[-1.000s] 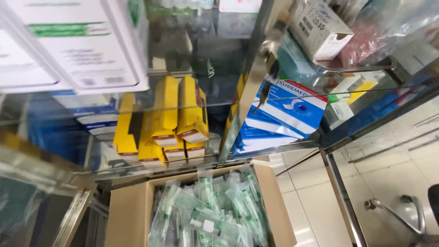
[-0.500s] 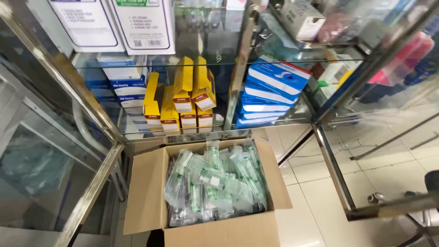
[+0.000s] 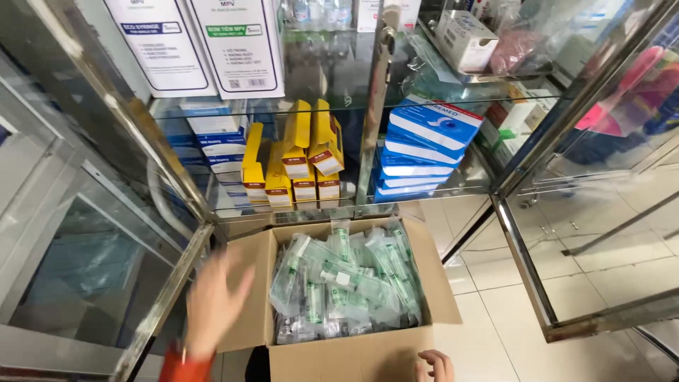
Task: The person transfers individually wrapped syringes from a large cardboard box into a smaller white product box. After filling the box, they close it and place it on a glass shelf among other medical supplies.
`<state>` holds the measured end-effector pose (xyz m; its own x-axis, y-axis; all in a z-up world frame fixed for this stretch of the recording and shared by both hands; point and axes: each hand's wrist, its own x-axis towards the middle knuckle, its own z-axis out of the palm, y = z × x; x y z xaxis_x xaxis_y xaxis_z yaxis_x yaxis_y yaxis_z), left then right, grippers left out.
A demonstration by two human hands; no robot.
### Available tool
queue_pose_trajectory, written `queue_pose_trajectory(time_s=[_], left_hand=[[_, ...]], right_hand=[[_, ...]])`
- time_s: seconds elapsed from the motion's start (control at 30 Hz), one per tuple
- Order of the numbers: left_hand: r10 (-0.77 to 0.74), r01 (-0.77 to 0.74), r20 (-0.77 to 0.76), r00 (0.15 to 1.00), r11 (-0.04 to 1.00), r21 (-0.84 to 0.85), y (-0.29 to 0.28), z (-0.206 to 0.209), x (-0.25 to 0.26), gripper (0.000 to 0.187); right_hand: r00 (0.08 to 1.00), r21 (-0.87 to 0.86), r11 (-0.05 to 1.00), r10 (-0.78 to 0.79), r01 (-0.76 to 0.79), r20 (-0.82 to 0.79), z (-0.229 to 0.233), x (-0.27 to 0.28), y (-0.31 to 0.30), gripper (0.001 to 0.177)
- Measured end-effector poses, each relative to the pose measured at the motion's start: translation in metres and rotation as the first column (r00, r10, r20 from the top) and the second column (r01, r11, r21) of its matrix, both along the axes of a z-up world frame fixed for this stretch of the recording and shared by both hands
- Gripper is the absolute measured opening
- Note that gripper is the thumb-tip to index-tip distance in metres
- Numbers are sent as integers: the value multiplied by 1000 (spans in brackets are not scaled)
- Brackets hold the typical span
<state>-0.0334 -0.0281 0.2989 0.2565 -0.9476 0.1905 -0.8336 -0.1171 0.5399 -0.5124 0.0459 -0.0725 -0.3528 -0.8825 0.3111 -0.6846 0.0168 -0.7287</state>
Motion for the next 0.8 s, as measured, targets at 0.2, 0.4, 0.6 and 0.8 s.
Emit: queue_pose_trajectory(time_s=[0.2, 0.4, 0.6, 0.8], left_hand=[[123, 43, 163, 979, 657, -753, -183, 162, -32, 95], [252, -179, -70, 965, 445, -877, -305, 204, -57, 137], [466, -445, -193, 864, 525, -725, -326, 209, -59, 146], [220, -208, -128, 967, 396, -894, -227, 205, -48, 132]], right_hand=[[960, -293, 921, 277, -257, 28, 38, 29, -25, 22], [946, -472, 834, 323, -286, -3, -15, 49, -74, 11], [908, -612, 695, 410, -376, -92, -34, 65, -105, 10], [879, -423, 827, 459, -370, 129, 18, 88, -91, 7]])
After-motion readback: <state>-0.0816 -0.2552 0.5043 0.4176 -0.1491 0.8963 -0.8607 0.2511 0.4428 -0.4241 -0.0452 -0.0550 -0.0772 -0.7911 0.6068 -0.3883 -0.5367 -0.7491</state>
